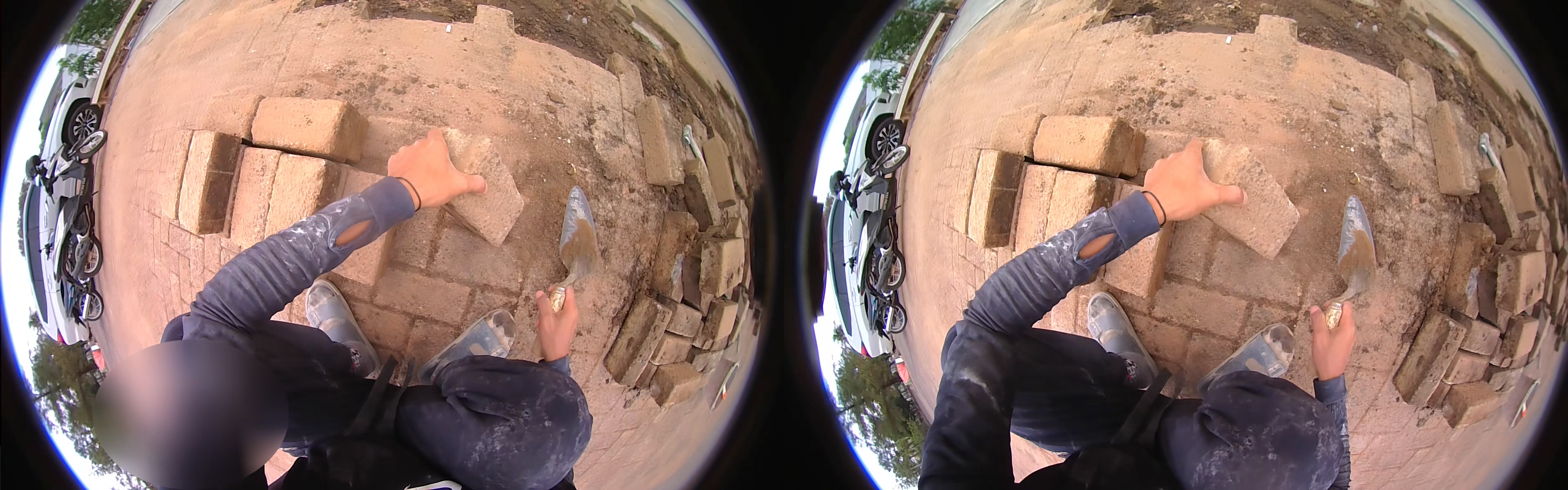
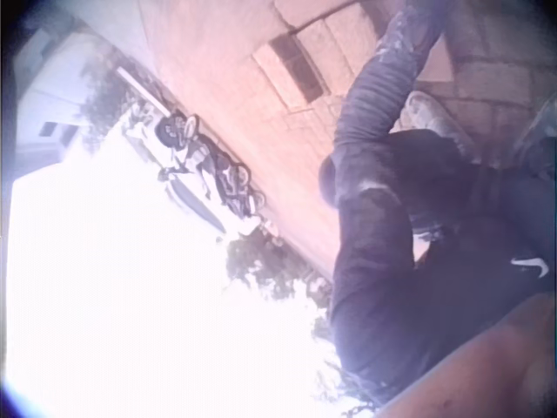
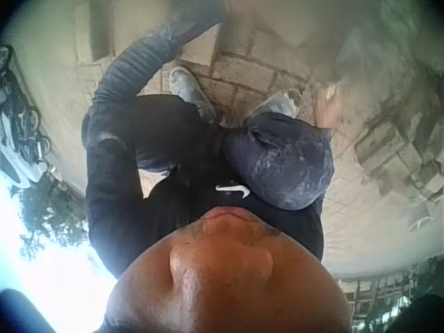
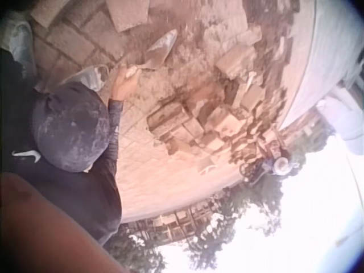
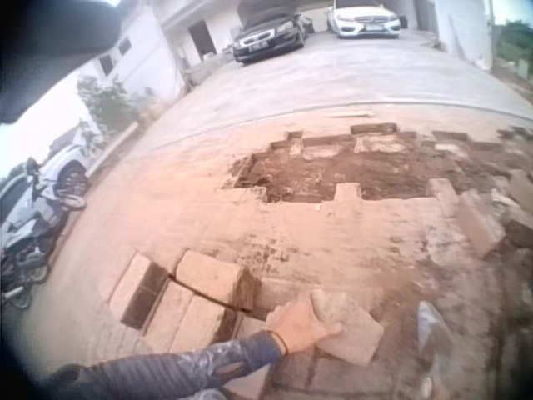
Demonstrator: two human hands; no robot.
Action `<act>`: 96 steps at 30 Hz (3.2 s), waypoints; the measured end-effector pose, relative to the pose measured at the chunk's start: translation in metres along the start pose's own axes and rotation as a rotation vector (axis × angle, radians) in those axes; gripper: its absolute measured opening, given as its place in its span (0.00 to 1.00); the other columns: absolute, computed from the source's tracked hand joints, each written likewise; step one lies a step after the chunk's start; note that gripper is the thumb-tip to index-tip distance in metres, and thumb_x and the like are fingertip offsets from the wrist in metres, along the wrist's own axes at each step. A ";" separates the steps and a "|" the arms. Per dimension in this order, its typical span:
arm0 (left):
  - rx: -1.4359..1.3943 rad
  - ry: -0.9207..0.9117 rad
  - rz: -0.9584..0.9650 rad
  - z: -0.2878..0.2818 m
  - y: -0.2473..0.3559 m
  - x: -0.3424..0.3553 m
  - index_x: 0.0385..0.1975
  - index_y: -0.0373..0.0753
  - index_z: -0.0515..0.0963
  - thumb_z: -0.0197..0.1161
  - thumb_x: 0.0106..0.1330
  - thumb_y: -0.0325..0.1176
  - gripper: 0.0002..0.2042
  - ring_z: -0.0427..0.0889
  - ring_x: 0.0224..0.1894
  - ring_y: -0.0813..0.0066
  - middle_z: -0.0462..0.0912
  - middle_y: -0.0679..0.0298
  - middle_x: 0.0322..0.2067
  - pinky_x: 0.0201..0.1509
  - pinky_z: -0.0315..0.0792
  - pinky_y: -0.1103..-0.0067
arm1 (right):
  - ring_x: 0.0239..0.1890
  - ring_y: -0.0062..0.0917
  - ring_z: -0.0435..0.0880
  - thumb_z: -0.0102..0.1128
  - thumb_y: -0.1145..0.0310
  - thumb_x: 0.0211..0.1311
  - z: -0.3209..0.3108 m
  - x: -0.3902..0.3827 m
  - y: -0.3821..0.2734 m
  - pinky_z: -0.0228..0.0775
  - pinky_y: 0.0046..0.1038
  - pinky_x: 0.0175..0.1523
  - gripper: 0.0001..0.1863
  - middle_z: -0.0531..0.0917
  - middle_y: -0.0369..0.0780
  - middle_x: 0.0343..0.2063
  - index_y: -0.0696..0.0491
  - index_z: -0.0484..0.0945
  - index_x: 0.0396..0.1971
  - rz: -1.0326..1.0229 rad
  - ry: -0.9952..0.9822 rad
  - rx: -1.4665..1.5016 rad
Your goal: The person uses a trowel to spread sand on the ground and places bricks into the prepared area. They repeatedly pick up bricks, apply sand, and position them to form a patterned surface.
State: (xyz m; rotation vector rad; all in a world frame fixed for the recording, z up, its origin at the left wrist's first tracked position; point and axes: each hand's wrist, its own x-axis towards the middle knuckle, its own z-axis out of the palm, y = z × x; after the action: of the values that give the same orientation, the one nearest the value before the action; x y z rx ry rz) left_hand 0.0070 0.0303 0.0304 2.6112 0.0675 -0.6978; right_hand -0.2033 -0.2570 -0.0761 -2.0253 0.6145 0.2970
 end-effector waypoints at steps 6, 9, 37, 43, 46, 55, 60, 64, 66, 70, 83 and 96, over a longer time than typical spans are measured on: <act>-0.048 0.109 -0.028 0.036 0.001 -0.031 0.52 0.20 0.66 0.72 0.45 0.61 0.47 0.84 0.46 0.40 0.81 0.37 0.46 0.51 0.78 0.60 | 0.46 0.41 0.83 0.71 0.60 0.62 0.019 0.067 -0.044 0.74 0.38 0.51 0.33 0.82 0.50 0.47 0.59 0.69 0.62 -0.205 0.258 -0.270; -0.118 0.155 -0.046 0.042 0.007 -0.042 0.61 0.22 0.60 0.72 0.46 0.57 0.51 0.84 0.46 0.39 0.78 0.35 0.50 0.50 0.78 0.58 | 0.68 0.48 0.64 0.80 0.52 0.46 0.027 0.072 -0.073 0.53 0.49 0.71 0.59 0.64 0.52 0.68 0.57 0.53 0.73 -0.682 0.068 -0.422; -1.773 0.296 -0.850 0.246 -0.077 -0.177 0.58 0.27 0.72 0.66 0.69 0.52 0.32 0.78 0.48 0.72 0.79 0.55 0.49 0.52 0.76 0.76 | 0.73 0.44 0.62 0.70 0.53 0.61 0.127 0.091 -0.121 0.56 0.43 0.74 0.41 0.65 0.50 0.69 0.52 0.64 0.69 -0.872 -0.579 -0.475; -1.389 0.363 -0.752 0.252 -0.099 -0.160 0.38 0.28 0.79 0.64 0.71 0.50 0.23 0.81 0.34 0.75 0.83 0.60 0.37 0.46 0.80 0.76 | 0.68 0.43 0.67 0.60 0.60 0.69 0.206 0.068 -0.081 0.59 0.41 0.71 0.28 0.69 0.51 0.64 0.57 0.68 0.64 -0.612 -0.152 0.241; -1.127 0.274 -0.769 0.241 -0.111 -0.160 0.33 0.27 0.78 0.64 0.71 0.49 0.24 0.83 0.35 0.72 0.82 0.59 0.36 0.47 0.82 0.74 | 0.67 0.41 0.67 0.57 0.58 0.72 0.228 0.062 -0.078 0.56 0.40 0.72 0.26 0.71 0.49 0.61 0.58 0.69 0.62 -0.585 -0.040 0.347; -1.498 -0.701 -0.955 0.208 -0.057 -0.133 0.47 0.28 0.80 0.61 0.72 0.52 0.26 0.85 0.29 0.71 0.87 0.52 0.41 0.35 0.80 0.79 | 0.66 0.46 0.69 0.62 0.61 0.67 0.184 0.074 -0.086 0.60 0.40 0.69 0.23 0.73 0.51 0.59 0.56 0.72 0.57 -0.588 -0.142 0.375; -1.008 -0.567 -0.327 0.175 -0.005 -0.097 0.53 0.33 0.79 0.62 0.73 0.49 0.23 0.82 0.25 0.81 0.87 0.60 0.39 0.26 0.73 0.85 | 0.57 0.43 0.76 0.66 0.65 0.61 0.043 0.068 -0.016 0.65 0.41 0.65 0.20 0.80 0.46 0.50 0.55 0.77 0.52 -0.516 0.543 0.044; -1.019 -0.248 -0.125 0.137 0.037 -0.039 0.55 0.36 0.78 0.61 0.73 0.46 0.21 0.80 0.27 0.83 0.85 0.63 0.36 0.28 0.71 0.85 | 0.64 0.45 0.67 0.72 0.58 0.54 -0.123 0.045 0.079 0.56 0.48 0.69 0.36 0.71 0.49 0.58 0.56 0.69 0.61 -0.074 1.072 -0.522; -0.997 -0.244 0.010 0.121 0.048 -0.017 0.54 0.36 0.79 0.62 0.73 0.46 0.20 0.81 0.28 0.83 0.85 0.63 0.37 0.29 0.71 0.85 | 0.65 0.45 0.65 0.77 0.51 0.47 -0.173 0.033 0.119 0.51 0.49 0.71 0.48 0.70 0.50 0.60 0.56 0.64 0.66 0.232 1.075 -0.753; -0.861 -0.231 0.154 0.103 0.055 0.004 0.53 0.37 0.80 0.62 0.73 0.46 0.19 0.81 0.28 0.82 0.86 0.63 0.38 0.30 0.71 0.84 | 0.64 0.48 0.68 0.81 0.41 0.37 -0.227 0.020 0.168 0.64 0.45 0.67 0.60 0.70 0.52 0.60 0.57 0.61 0.68 0.372 0.686 -0.709; -0.566 -0.640 0.384 0.253 0.045 -0.095 0.44 0.37 0.84 0.66 0.63 0.60 0.28 0.86 0.40 0.62 0.87 0.57 0.34 0.46 0.77 0.69 | 0.53 0.44 0.82 0.78 0.56 0.39 -0.194 -0.013 0.134 0.73 0.39 0.57 0.48 0.83 0.49 0.50 0.62 0.68 0.62 0.396 0.564 -0.162; -1.146 -0.439 -0.260 0.246 0.099 -0.125 0.58 0.27 0.65 0.71 0.56 0.60 0.44 0.79 0.47 0.62 0.77 0.48 0.46 0.49 0.74 0.71 | 0.54 0.35 0.82 0.62 0.57 0.65 -0.055 -0.072 -0.033 0.76 0.38 0.58 0.28 0.79 0.43 0.55 0.56 0.71 0.60 0.508 0.221 1.035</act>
State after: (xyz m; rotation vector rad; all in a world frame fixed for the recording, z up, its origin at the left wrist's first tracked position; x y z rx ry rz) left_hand -0.2006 -0.1554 -0.0614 1.3416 0.5101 -0.9319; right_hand -0.2488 -0.2686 0.0084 -0.8935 1.1334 0.0154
